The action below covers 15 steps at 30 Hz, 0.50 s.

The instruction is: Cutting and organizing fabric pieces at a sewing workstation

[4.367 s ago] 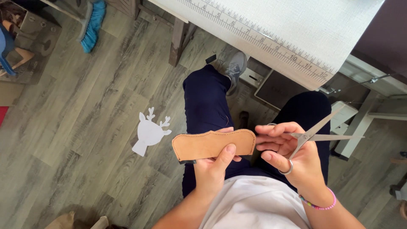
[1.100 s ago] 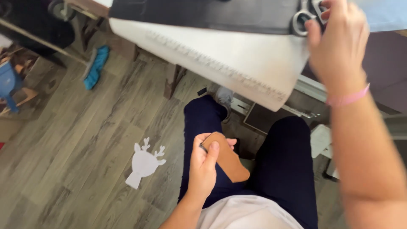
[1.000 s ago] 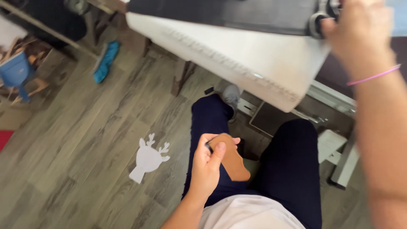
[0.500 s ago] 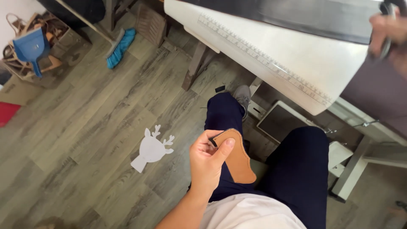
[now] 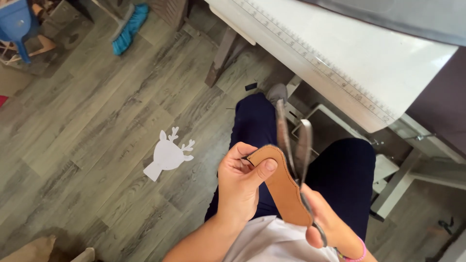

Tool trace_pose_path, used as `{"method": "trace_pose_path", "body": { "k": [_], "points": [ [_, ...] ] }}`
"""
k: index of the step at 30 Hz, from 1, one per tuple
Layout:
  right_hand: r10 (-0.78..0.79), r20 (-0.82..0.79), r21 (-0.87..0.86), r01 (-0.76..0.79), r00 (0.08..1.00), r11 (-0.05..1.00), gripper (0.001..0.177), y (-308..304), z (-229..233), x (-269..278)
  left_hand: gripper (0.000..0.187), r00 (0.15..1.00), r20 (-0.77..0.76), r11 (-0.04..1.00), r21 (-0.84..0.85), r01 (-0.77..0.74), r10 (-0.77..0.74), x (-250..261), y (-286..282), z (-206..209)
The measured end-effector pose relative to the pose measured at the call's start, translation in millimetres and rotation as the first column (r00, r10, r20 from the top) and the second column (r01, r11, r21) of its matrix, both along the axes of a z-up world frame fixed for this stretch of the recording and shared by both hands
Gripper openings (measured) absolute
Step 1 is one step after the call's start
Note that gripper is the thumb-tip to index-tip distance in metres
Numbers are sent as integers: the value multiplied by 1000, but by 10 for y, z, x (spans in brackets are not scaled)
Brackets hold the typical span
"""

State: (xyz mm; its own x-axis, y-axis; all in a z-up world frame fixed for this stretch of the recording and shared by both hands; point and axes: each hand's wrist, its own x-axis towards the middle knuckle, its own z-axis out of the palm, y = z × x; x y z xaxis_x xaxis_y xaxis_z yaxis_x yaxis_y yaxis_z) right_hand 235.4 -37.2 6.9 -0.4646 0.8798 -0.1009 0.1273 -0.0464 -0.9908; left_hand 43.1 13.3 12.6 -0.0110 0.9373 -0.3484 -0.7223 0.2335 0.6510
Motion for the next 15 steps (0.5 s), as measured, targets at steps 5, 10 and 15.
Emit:
{"method": "trace_pose_path", "body": {
  "k": [5,10,15],
  "points": [
    [40,-46,-69,-43,998,997,134,5,123,-11,39,970,-244,1000,2,5,-5,27,8,23],
    [77,-100,-124,-89,992,988,138,-5,188,6,37,836,-535,985,166,-39,123,27,-75,116],
    [93,3,-58,-93,996,994,127,-41,194,79,39,817,-532,951,304,-62,223,65,-100,126]
  ]
}}
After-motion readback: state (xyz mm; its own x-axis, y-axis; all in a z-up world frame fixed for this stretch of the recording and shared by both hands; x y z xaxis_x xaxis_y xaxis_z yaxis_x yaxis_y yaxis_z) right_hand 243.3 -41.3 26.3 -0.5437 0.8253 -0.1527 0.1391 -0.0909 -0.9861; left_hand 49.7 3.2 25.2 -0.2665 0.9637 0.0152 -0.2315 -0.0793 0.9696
